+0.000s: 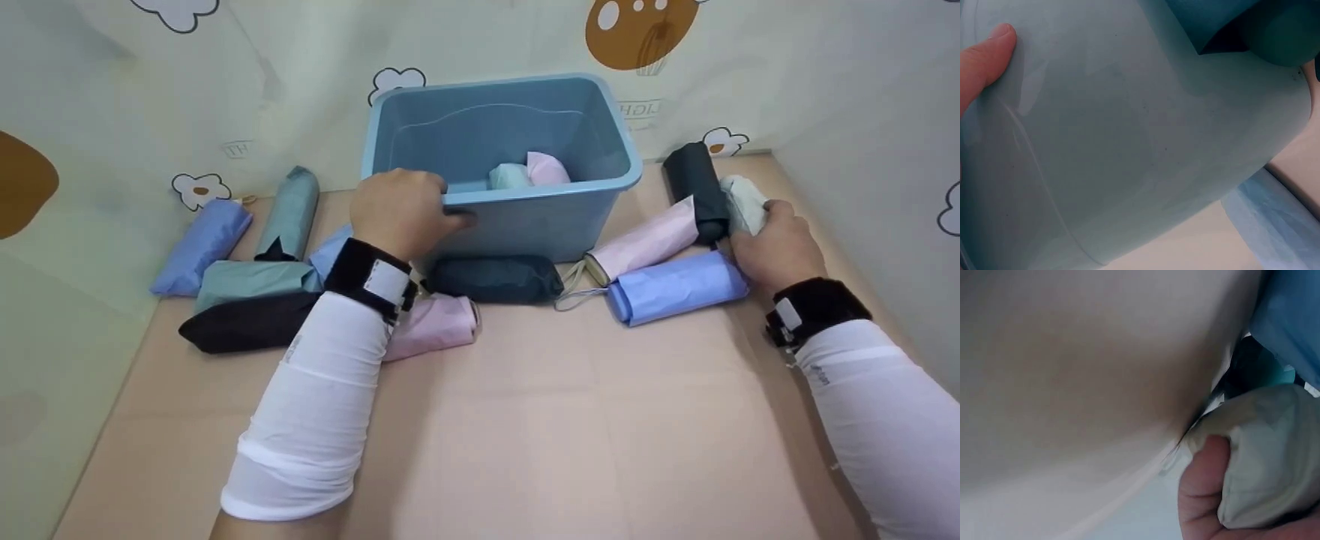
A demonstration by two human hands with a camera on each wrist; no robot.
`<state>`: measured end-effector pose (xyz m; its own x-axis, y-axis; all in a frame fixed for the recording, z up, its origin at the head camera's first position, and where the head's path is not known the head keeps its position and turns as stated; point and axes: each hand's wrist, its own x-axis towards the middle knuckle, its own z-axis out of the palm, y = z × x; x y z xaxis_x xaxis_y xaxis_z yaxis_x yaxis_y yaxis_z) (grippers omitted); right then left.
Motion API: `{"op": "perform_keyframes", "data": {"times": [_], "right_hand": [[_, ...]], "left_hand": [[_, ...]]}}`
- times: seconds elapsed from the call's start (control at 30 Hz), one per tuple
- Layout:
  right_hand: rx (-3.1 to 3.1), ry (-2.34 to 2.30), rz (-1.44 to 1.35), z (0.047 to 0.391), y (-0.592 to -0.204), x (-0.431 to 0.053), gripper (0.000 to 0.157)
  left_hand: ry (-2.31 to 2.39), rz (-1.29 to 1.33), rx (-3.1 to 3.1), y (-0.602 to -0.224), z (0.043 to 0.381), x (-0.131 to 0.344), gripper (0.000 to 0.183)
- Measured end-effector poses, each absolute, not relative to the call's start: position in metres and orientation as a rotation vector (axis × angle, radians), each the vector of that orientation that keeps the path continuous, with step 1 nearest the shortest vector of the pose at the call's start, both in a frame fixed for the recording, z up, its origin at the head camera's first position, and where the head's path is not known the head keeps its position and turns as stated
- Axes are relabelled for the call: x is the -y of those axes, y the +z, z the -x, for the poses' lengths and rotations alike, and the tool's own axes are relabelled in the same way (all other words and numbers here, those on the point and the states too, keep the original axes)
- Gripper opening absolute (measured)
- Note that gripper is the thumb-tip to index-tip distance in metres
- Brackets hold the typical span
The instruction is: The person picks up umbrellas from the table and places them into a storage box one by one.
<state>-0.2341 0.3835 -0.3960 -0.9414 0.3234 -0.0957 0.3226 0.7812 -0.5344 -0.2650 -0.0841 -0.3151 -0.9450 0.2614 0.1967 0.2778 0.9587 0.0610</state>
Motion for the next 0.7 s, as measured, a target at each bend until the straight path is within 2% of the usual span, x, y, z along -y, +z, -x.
{"op": "perform_keyframes", "data": {"times": [0.37, 0.7], "right_hand": [[2.728, 1.032, 0.479, 0.222, -0.362, -0.384, 0.077], [2.532, 1.091, 0.33, 0.212, -0.32, -0.344, 0.069]], "left_hand": [[-0.12, 0.407, 2.917, -0.315, 0.267, 0.084, 0.053], [-0.118, 0.414, 2.909, -0.315, 0.266, 0.084, 0.053]]}}
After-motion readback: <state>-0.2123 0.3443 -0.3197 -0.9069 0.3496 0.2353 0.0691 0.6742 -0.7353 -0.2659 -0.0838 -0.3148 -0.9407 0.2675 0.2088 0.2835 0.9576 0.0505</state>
